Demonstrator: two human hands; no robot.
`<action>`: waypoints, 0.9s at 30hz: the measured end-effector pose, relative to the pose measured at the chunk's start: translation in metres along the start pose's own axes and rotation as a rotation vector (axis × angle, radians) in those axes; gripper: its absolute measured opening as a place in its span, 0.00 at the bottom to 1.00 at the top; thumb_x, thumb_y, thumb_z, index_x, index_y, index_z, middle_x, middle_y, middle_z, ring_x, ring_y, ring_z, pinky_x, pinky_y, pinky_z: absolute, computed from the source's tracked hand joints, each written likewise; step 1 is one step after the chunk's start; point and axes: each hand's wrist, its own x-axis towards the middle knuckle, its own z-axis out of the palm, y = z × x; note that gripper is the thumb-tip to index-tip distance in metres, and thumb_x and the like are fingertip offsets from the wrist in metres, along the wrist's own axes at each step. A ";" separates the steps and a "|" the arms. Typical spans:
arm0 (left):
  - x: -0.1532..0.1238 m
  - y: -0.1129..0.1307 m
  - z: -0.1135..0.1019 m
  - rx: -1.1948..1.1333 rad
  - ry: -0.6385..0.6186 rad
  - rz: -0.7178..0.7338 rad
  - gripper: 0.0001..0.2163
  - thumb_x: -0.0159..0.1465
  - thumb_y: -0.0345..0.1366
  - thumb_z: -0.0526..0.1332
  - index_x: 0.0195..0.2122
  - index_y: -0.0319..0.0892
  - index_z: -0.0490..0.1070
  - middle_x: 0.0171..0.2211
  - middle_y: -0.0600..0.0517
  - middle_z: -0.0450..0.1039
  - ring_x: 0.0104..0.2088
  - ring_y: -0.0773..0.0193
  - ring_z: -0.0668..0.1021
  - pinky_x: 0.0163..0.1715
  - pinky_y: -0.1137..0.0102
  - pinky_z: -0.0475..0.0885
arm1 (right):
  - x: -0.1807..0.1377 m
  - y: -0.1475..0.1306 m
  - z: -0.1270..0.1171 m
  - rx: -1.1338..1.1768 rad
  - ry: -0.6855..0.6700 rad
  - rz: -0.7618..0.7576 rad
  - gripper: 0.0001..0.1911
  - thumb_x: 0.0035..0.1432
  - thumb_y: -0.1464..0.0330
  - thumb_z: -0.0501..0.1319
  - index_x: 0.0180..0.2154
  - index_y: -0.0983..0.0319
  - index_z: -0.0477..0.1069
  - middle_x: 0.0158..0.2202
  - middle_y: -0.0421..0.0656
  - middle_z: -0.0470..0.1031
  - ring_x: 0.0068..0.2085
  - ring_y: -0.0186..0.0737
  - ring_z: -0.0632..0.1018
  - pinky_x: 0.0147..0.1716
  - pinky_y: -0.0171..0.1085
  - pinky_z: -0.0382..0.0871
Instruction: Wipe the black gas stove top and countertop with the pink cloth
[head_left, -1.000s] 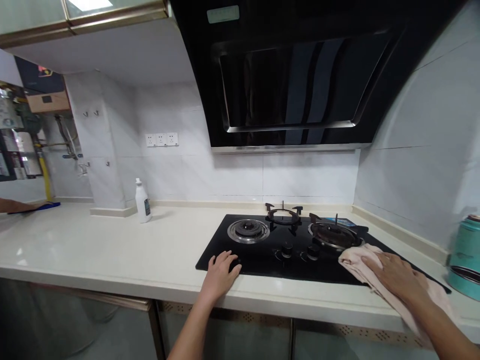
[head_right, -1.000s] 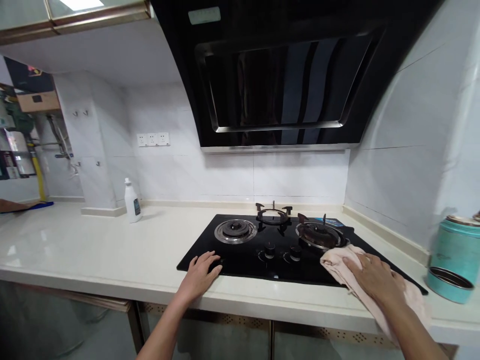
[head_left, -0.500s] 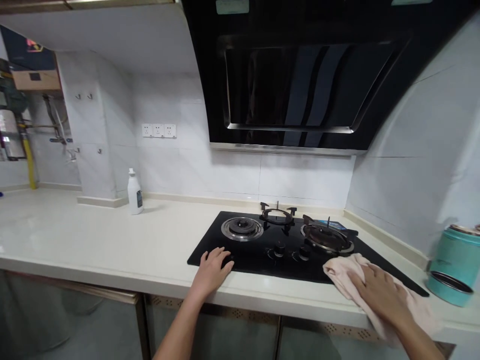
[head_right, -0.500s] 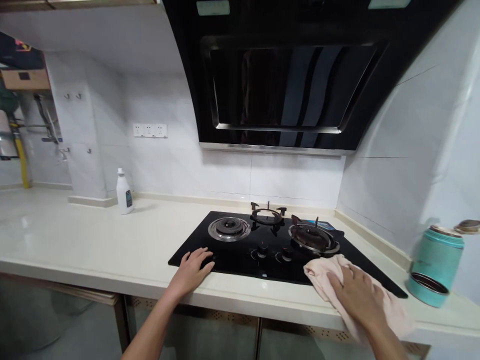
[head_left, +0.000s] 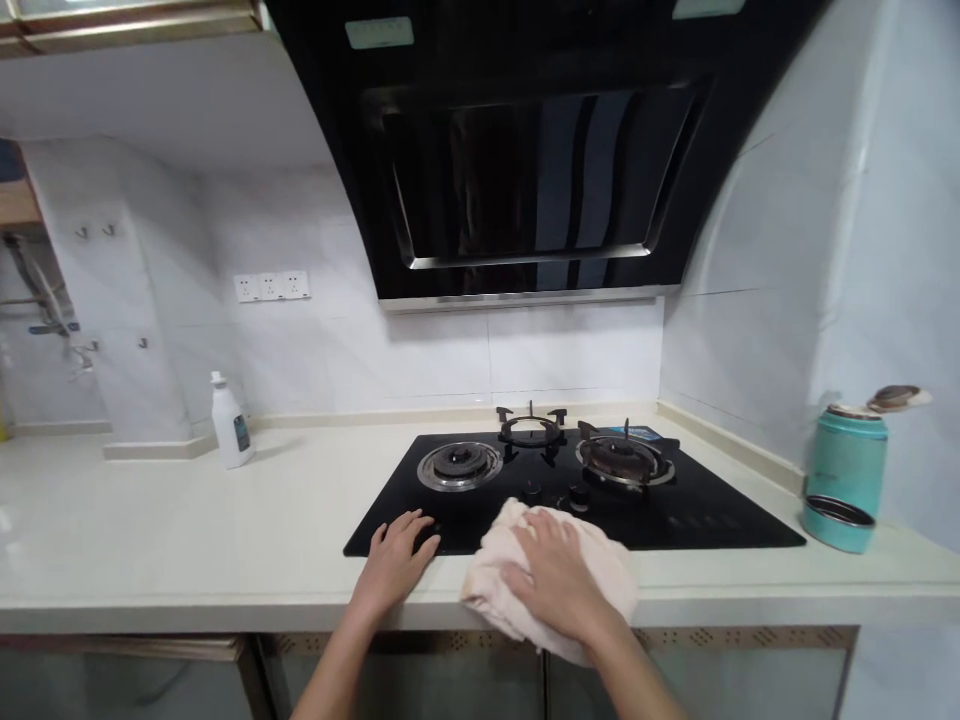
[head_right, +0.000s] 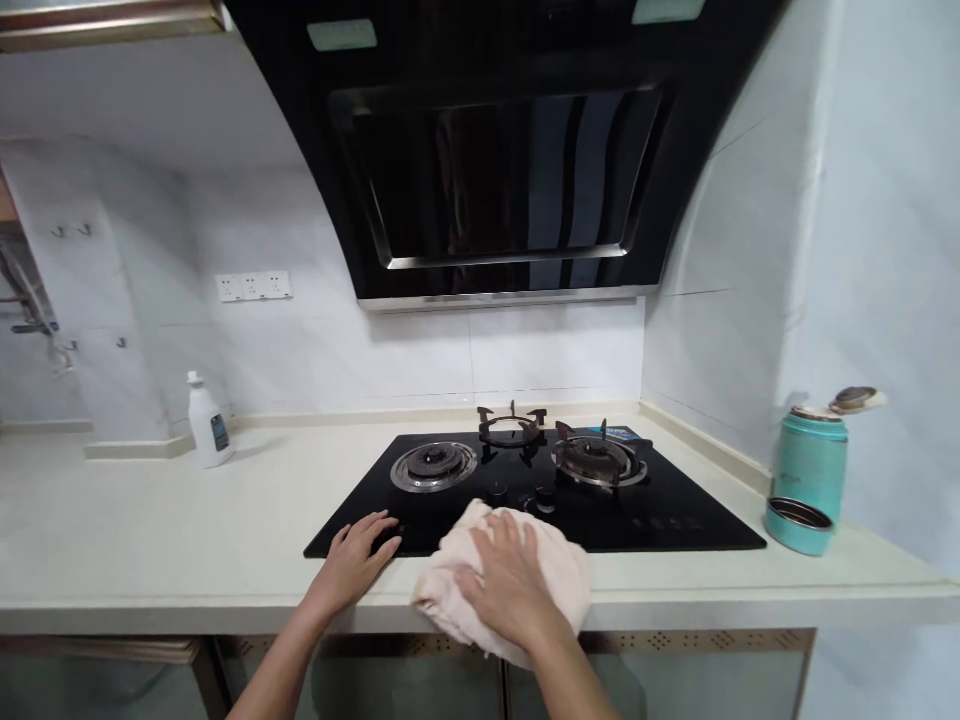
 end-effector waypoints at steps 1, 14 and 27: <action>0.001 -0.001 0.000 0.012 -0.001 -0.001 0.18 0.70 0.44 0.54 0.57 0.49 0.73 0.66 0.46 0.67 0.67 0.52 0.66 0.67 0.47 0.54 | 0.005 -0.008 0.002 0.028 -0.023 -0.045 0.31 0.68 0.48 0.51 0.64 0.58 0.63 0.71 0.53 0.54 0.72 0.60 0.50 0.68 0.63 0.39; 0.003 -0.006 0.005 -0.019 0.012 0.019 0.19 0.70 0.45 0.54 0.57 0.48 0.73 0.65 0.46 0.67 0.67 0.52 0.66 0.67 0.46 0.54 | -0.021 0.065 -0.027 0.008 0.039 0.067 0.29 0.66 0.47 0.53 0.62 0.53 0.68 0.70 0.43 0.59 0.68 0.50 0.59 0.67 0.50 0.50; -0.002 0.005 -0.002 -0.043 0.008 0.003 0.16 0.70 0.43 0.55 0.56 0.48 0.73 0.65 0.46 0.68 0.67 0.52 0.67 0.68 0.45 0.53 | -0.108 0.265 -0.059 -0.355 0.404 0.377 0.34 0.62 0.44 0.47 0.56 0.56 0.73 0.61 0.48 0.71 0.61 0.52 0.70 0.58 0.53 0.63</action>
